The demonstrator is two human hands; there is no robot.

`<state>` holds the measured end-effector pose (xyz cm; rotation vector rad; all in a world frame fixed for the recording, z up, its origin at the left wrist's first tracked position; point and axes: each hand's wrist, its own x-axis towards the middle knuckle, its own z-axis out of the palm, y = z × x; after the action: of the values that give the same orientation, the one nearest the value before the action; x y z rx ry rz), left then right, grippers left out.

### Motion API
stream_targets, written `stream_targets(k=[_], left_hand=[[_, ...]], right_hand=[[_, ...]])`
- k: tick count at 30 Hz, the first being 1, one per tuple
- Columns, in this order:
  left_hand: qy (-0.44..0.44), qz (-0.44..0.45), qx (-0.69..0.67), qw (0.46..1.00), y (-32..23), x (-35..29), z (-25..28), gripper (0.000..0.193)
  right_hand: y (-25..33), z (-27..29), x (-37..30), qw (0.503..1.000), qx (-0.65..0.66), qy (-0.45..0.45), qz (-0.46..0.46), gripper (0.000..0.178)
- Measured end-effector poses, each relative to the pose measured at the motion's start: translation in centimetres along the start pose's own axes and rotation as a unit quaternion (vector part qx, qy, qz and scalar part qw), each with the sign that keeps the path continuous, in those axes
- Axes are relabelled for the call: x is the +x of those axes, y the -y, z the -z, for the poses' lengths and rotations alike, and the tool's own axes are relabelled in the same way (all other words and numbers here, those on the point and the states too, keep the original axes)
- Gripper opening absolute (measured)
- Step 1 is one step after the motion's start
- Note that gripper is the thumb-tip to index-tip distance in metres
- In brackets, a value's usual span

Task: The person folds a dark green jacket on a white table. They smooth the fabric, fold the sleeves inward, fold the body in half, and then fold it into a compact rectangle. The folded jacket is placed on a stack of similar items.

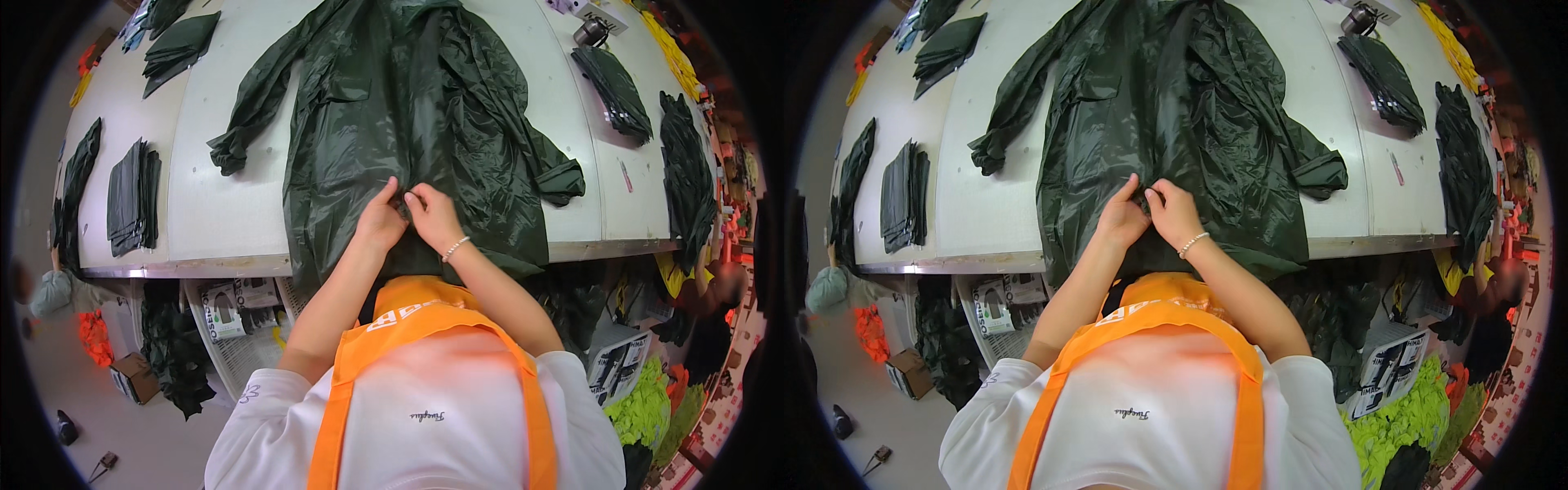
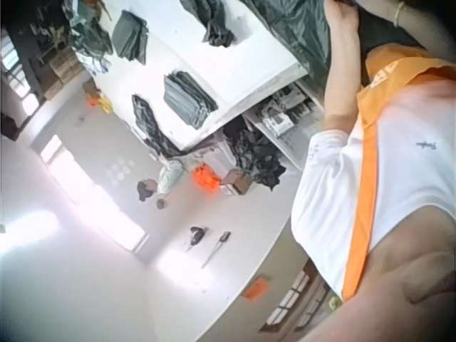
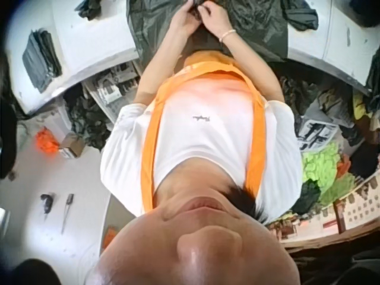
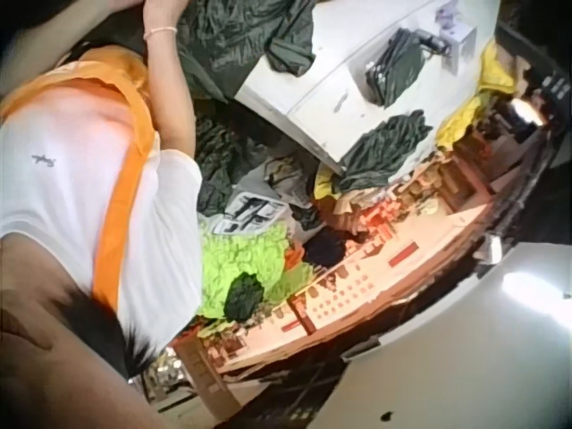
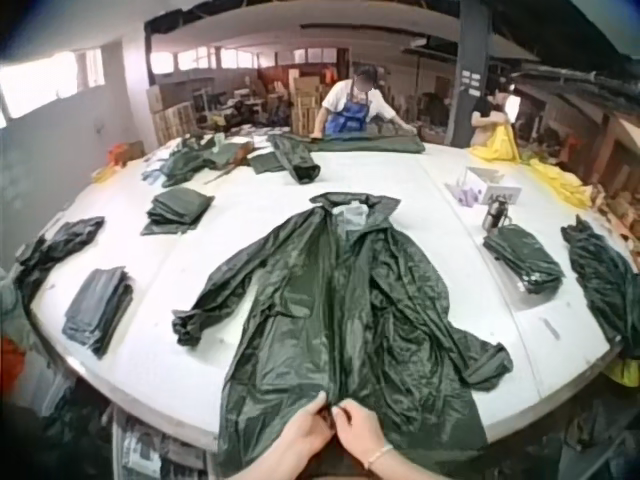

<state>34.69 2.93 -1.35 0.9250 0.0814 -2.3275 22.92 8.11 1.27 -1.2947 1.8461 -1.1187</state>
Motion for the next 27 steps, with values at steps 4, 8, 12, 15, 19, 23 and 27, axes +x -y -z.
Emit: stream_targets(k=[4,8,12,15,19,23,27], left_hand=[[-0.093,-0.025,0.127,0.987,0.6,0.6,0.6,0.028],[-0.036,-0.018,0.097,0.994,0.9,1.7,1.4,0.034],[-0.085,-0.030,0.118,0.989,2.2,2.3,0.6,0.037],[-0.109,-0.036,0.116,0.987,3.1,2.1,-0.2,0.037],[-0.156,-0.041,0.145,0.976,3.9,2.9,0.3,0.026],[-0.142,-0.044,0.110,0.983,4.6,3.5,0.8,0.016],[-0.133,-0.038,0.099,0.985,4.6,3.6,0.7,0.022]], right_hand=[[-3.9,-2.0,-1.1,0.983,0.136,0.025,-0.120,0.021],[-2.9,-0.1,-1.5,0.890,0.372,0.025,-0.262,0.021],[-4.2,0.9,-1.8,0.944,0.253,-0.106,-0.185,0.013],[-3.5,1.9,-2.3,0.963,-0.201,-0.175,0.044,0.011],[-1.3,1.4,-3.2,0.962,-0.255,-0.049,0.081,0.016],[-1.2,-0.2,-2.7,0.957,-0.290,-0.007,-0.012,0.015],[-1.9,0.2,-1.8,0.970,-0.211,-0.001,-0.121,0.017]])
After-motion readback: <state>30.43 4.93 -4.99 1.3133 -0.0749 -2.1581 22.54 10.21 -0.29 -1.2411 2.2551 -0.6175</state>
